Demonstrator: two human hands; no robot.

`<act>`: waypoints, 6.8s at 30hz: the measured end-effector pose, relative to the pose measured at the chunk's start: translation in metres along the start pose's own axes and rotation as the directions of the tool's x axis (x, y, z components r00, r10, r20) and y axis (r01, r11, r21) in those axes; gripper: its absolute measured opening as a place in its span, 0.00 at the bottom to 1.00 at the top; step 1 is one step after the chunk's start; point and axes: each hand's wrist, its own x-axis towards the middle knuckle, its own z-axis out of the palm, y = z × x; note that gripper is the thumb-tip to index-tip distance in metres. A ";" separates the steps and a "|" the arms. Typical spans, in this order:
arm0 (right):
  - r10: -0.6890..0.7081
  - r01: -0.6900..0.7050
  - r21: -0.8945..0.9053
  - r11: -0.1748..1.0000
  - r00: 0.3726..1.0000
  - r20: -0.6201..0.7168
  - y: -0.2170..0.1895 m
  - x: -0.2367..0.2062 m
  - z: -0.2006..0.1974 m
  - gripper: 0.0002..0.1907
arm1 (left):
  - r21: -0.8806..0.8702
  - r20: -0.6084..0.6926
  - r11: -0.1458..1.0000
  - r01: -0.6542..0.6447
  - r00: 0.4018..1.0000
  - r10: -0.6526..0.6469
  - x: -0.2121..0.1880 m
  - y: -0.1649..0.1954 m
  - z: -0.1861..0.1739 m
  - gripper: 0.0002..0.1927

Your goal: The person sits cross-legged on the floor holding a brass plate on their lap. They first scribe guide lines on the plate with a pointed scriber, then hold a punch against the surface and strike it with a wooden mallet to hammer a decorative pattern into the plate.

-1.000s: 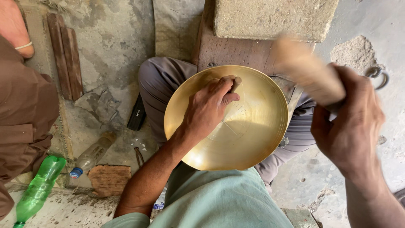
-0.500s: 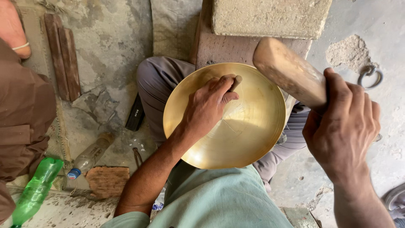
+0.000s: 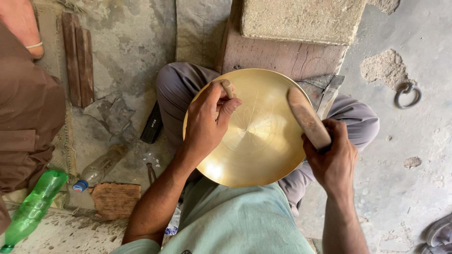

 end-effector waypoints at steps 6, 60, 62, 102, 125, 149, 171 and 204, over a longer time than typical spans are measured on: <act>0.173 -0.172 -0.025 0.985 0.980 0.094 0.000 -0.033 0.003 0.24 | 0.076 0.039 0.995 -0.070 0.997 0.067 0.009 -0.007 0.015 0.12; -0.088 0.088 0.028 0.996 0.996 0.011 0.009 0.050 -0.044 0.27 | 0.163 0.345 0.957 -0.239 0.923 0.171 0.039 -0.016 0.048 0.17; -0.325 0.303 -0.464 0.832 0.945 0.034 0.006 0.050 -0.044 0.22 | 0.165 0.351 0.959 -0.231 0.922 0.162 0.039 -0.017 0.048 0.15; -0.383 0.370 -0.395 0.841 0.922 0.049 -0.001 0.064 -0.049 0.26 | 0.239 0.304 0.944 -0.228 0.941 0.151 0.044 -0.016 0.042 0.18; -0.329 0.326 -0.604 0.727 0.938 0.111 -0.004 0.047 -0.052 0.22 | 0.208 0.302 0.948 -0.242 0.937 0.173 0.036 -0.017 0.039 0.16; -0.557 0.463 -0.607 0.646 0.829 0.039 -0.031 0.082 -0.049 0.28 | 0.194 0.249 0.958 -0.213 0.955 0.162 0.034 -0.030 0.030 0.16; -0.435 0.445 -0.590 0.673 0.884 0.170 -0.029 0.076 -0.056 0.27 | 0.195 0.170 0.973 -0.127 0.981 0.094 0.023 -0.031 0.034 0.16; -0.564 0.556 -0.521 0.648 0.809 0.162 -0.033 0.100 -0.045 0.20 | 0.164 0.045 0.976 -0.140 0.990 0.134 0.020 -0.032 0.026 0.16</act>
